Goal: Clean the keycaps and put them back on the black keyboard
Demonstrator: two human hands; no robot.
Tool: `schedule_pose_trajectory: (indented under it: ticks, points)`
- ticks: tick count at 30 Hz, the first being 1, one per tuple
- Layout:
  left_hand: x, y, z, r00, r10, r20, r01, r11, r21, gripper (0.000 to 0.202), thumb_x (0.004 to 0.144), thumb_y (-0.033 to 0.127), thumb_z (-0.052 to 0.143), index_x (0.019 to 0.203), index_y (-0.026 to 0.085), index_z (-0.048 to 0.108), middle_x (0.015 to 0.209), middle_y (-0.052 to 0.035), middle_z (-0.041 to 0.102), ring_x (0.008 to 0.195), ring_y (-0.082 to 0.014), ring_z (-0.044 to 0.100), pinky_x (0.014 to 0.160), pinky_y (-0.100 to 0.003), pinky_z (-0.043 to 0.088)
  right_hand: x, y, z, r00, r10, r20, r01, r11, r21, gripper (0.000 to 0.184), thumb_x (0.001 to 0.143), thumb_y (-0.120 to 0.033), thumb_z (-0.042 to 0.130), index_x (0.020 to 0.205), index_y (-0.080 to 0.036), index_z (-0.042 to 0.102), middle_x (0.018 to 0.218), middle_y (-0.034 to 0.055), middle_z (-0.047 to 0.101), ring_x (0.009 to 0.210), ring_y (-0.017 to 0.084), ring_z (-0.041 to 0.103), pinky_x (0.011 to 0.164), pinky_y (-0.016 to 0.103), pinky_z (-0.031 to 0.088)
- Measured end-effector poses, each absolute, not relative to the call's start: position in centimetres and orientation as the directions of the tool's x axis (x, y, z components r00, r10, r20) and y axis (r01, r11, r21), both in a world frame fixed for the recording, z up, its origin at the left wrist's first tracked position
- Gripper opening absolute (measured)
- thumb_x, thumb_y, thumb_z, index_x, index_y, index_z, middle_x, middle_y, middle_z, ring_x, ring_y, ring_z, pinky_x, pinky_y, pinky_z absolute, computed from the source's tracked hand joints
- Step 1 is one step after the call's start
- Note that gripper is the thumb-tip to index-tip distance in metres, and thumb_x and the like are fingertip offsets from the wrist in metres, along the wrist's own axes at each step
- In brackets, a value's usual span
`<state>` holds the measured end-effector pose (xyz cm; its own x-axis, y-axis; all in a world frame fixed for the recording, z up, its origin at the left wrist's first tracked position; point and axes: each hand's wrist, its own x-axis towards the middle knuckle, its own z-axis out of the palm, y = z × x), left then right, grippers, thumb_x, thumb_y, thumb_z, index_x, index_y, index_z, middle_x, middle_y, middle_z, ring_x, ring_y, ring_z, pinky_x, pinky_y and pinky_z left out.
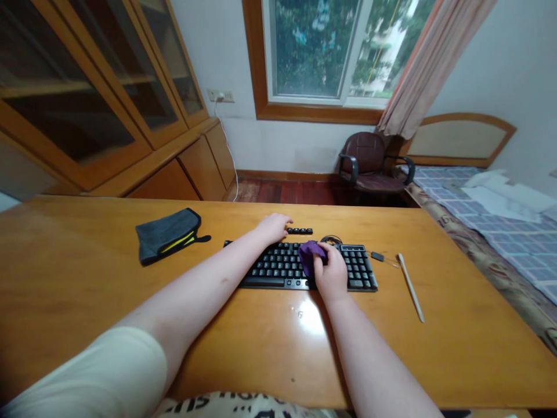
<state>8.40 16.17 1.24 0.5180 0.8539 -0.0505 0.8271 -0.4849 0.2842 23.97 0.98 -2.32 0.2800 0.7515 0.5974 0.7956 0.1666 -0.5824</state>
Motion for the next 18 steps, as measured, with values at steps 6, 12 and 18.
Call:
schedule_pose_trajectory:
  ticks: [6,12,18]
  points:
    - [8.8,17.5,-0.2,0.494,0.867,-0.064,0.825,-0.444,0.350,0.040,0.063,0.017,0.070,0.102,0.023,0.064,0.099,-0.0068,0.069,0.095,-0.0238,0.061,0.083,-0.034,0.047,23.7,1.0,-2.4,0.292,0.755,0.587,0.781,0.166,-0.602,0.023,0.084,-0.032,0.050,0.098,-0.018,0.061,0.095,0.0094,0.065,0.089,0.022,0.060,0.081,0.038,0.047]
    - [7.4,16.3,1.0,0.431,0.899,0.080,0.776,-0.415,0.475,0.021,0.068,0.017,0.066,0.089,0.020,0.065,0.092,-0.0071,0.068,0.089,-0.0219,0.062,0.080,-0.034,0.048,23.8,1.0,-2.0,0.319,0.757,0.570,0.751,0.165,-0.640,0.022,0.082,-0.034,0.053,0.095,-0.018,0.062,0.092,0.0089,0.065,0.089,0.023,0.059,0.082,0.039,0.046]
    - [5.2,9.7,2.2,0.403,0.866,0.296,0.469,-0.473,0.746,0.022,0.070,0.023,0.068,0.090,0.018,0.063,0.088,-0.0021,0.067,0.083,-0.0146,0.062,0.080,-0.028,0.049,23.2,0.9,-1.4,0.423,0.813,0.399,0.436,0.204,-0.877,0.023,0.077,-0.034,0.062,0.094,-0.018,0.062,0.092,0.0071,0.066,0.086,0.021,0.061,0.081,0.037,0.048]
